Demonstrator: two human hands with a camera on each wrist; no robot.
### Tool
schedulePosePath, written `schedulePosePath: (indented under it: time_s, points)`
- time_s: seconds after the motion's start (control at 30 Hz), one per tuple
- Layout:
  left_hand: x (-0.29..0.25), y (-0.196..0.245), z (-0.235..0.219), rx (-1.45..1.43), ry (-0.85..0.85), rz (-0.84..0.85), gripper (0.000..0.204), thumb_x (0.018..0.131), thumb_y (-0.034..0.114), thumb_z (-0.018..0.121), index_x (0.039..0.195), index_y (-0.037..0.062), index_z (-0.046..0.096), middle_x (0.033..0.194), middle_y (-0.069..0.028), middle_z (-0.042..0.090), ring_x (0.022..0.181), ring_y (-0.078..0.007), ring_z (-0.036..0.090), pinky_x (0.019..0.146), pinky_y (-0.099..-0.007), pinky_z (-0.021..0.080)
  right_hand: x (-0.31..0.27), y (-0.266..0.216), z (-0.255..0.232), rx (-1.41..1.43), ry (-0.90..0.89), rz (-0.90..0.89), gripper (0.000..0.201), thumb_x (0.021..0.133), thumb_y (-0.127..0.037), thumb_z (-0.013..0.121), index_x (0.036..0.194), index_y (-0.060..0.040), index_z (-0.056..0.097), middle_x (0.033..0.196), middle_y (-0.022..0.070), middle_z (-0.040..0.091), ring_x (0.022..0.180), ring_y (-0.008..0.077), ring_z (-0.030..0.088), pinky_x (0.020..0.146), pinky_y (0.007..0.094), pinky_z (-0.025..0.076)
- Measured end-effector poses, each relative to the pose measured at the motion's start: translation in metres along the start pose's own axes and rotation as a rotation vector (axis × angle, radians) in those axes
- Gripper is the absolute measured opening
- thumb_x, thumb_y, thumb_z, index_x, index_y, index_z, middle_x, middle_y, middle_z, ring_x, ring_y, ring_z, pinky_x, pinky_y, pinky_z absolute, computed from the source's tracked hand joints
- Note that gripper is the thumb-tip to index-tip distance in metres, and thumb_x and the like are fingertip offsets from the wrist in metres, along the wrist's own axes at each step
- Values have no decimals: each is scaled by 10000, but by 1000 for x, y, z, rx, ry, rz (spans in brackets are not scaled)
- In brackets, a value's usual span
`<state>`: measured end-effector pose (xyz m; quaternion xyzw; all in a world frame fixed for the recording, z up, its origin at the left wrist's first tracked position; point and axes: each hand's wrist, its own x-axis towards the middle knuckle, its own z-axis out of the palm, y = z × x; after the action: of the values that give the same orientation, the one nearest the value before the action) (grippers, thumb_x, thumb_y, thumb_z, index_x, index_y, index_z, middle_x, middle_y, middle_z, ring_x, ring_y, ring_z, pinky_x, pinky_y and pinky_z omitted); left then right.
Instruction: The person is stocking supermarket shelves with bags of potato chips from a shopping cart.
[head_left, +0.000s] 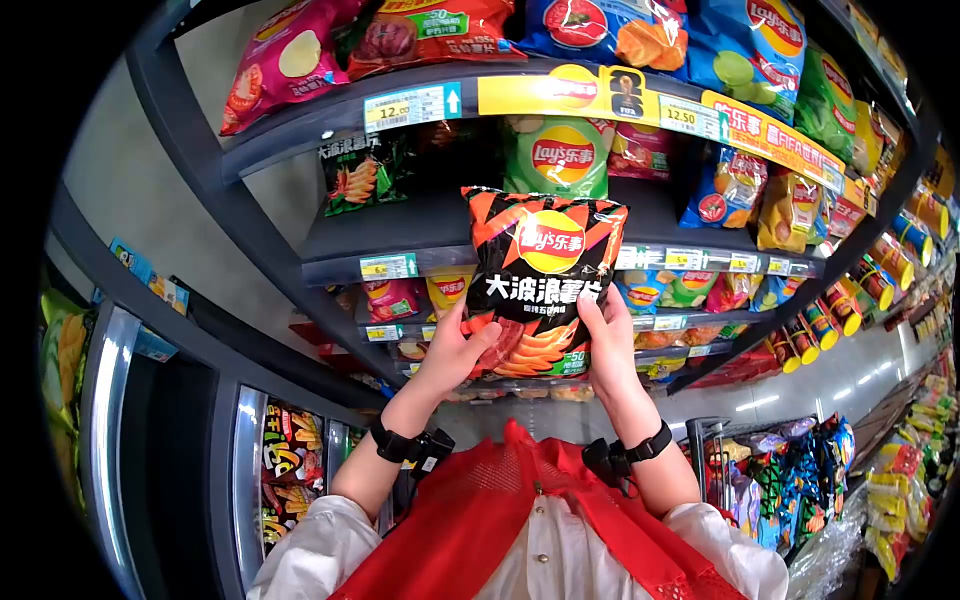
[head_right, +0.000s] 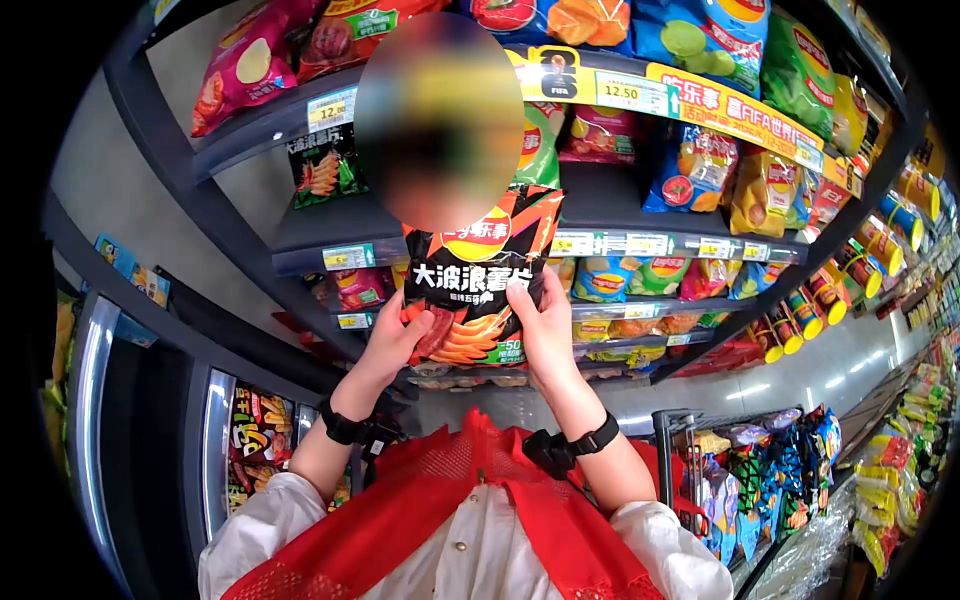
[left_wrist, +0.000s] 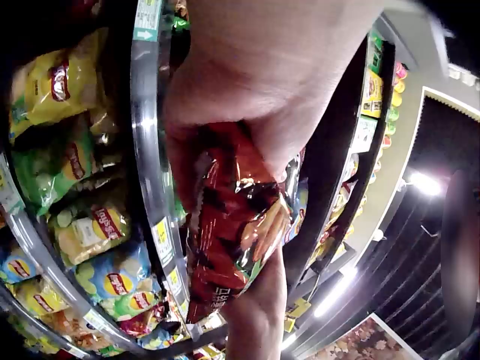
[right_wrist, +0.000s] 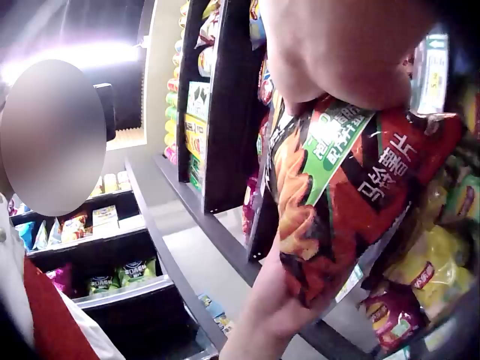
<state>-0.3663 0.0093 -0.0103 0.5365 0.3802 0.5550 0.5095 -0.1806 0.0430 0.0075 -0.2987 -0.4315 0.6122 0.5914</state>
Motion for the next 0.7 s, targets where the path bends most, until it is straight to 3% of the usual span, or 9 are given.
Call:
schedulePosePath:
  time_s: [0.23, 0.3, 0.43, 0.53, 0.7]
  points:
    - [2, -2, -1, 20, 56, 9, 512, 827, 54, 557, 1278, 10, 320, 1184, -66, 470, 1099, -130, 436, 950, -282, 333, 9, -2, -3, 44, -71, 48, 370, 820, -65, 575, 1151, 14, 429, 1071, 69, 544, 971, 117, 513, 858, 259, 402]
    - [10, -6, 9, -29, 79, 190, 593, 793, 50, 596, 1294, 11, 281, 1198, -74, 455, 1112, -150, 425, 954, -292, 327, 10, -5, -12, -44, -102, 0, 385, 788, -19, 595, 1141, 6, 444, 1053, 57, 553, 958, 109, 516, 852, 248, 403]
    - [26, -3, 23, 66, 133, 60, 551, 751, 89, 657, 1217, 7, 375, 1138, -63, 505, 1039, -148, 473, 912, -298, 370, 10, -16, -32, -152, -252, 62, 413, 790, -14, 596, 1166, 14, 428, 1085, 67, 543, 986, 111, 509, 871, 248, 395]
    - [34, -2, 47, -13, 218, 37, 509, 757, 118, 659, 1187, -1, 415, 1106, -52, 528, 1001, -131, 490, 886, -286, 386, 12, -23, -47, -104, -168, 91, 424, 826, -20, 556, 1211, 32, 387, 1114, 81, 537, 1023, 116, 503, 893, 251, 392]
    - [42, -12, 76, -64, 208, -57, 462, 793, 145, 623, 1188, 7, 427, 1119, -45, 522, 1007, -121, 483, 881, -277, 379, 11, -29, -82, -7, -75, 95, 379, 843, -18, 529, 1194, 45, 400, 1097, 89, 556, 982, 115, 528, 863, 235, 415]
